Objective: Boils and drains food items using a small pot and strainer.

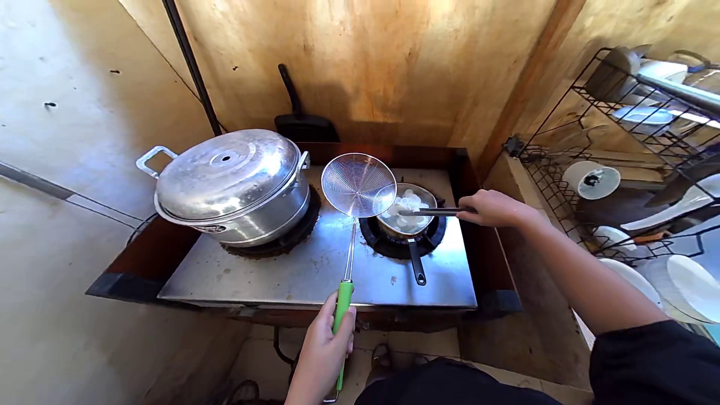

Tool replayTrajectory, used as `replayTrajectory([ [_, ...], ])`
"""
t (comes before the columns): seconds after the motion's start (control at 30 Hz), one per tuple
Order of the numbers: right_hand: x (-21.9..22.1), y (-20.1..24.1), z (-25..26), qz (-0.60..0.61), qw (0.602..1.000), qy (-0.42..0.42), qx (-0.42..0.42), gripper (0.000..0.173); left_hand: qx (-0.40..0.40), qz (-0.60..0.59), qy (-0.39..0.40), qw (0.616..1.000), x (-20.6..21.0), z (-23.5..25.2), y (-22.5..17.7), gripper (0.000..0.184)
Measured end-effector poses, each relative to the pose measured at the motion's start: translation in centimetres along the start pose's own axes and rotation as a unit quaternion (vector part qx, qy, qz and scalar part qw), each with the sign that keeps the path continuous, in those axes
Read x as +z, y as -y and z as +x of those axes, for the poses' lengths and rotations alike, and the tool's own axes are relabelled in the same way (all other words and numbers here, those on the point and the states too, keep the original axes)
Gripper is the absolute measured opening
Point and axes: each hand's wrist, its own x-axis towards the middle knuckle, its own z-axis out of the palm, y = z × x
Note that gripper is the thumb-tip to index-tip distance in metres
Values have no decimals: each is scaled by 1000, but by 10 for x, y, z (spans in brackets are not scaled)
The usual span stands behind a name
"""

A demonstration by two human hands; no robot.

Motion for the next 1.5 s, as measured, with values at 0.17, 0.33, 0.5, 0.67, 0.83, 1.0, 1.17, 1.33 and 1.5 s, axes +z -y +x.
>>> replayTrajectory([
  [0.17, -20, -19, -22, 14, 996, -87, -2, 33, -12, 36, 10, 999, 4, 12, -3, 37],
  [0.33, -36, -21, -28, 2, 987, -160, -14, 28, -39, 31, 55, 997, 15, 17, -6, 37],
  [0.5, -29, 7, -8, -33, 989, -143, 13, 34, -36, -30, 108, 993, 27, 11, -4, 35],
  [0.67, -26, 19, -11, -36, 989, -146, -2, 34, -56, -71, 125, 988, 30, 5, 1, 35],
  [0.83, -20, 13, -14, -50, 987, -143, 49, 34, -53, -48, 118, 990, 29, 0, 6, 36],
  [1.0, -5, 13, -8, -32, 996, -84, 24, 38, -33, -21, 104, 994, 26, -3, 4, 39],
  [1.17, -22, 4, -41, -7, 986, -138, 95, 39, -18, -20, 82, 996, 21, 4, 6, 40],
  [1.33, -25, 14, -38, 33, 980, -30, 191, 53, -7, -19, 52, 998, 13, 11, 2, 39],
  [1.5, -11, 22, 8, 93, 961, 43, 258, 58, 2, -26, 35, 999, 6, 15, -3, 38],
])
